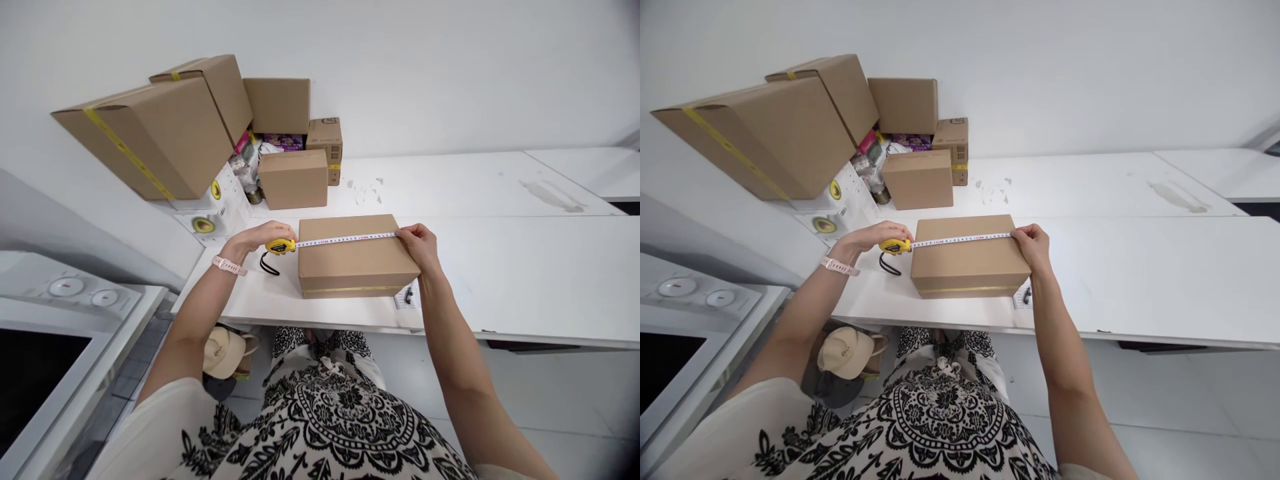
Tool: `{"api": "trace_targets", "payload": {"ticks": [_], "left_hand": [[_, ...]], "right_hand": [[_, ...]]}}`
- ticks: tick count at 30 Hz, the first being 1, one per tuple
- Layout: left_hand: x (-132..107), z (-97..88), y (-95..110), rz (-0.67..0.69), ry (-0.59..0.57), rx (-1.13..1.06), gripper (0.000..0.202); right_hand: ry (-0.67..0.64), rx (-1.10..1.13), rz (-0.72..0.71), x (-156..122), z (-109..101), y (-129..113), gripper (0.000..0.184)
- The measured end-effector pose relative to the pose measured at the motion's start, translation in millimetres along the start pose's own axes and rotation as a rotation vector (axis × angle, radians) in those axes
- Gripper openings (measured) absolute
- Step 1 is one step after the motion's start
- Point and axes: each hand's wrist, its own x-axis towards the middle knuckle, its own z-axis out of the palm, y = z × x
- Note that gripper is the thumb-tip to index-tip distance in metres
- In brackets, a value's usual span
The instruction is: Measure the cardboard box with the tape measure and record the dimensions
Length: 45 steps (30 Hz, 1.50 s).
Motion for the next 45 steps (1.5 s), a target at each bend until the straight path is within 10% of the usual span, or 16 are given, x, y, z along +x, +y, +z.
{"api": "trace_targets", "payload": {"ticks": [45], "left_hand": [[19.0,5.2,28.9,-0.206,-0.101,0.213,0.008]], "right_hand": [[-0.054,0.151,0.092,-1.0,-1.9,4.7,0.035]]}}
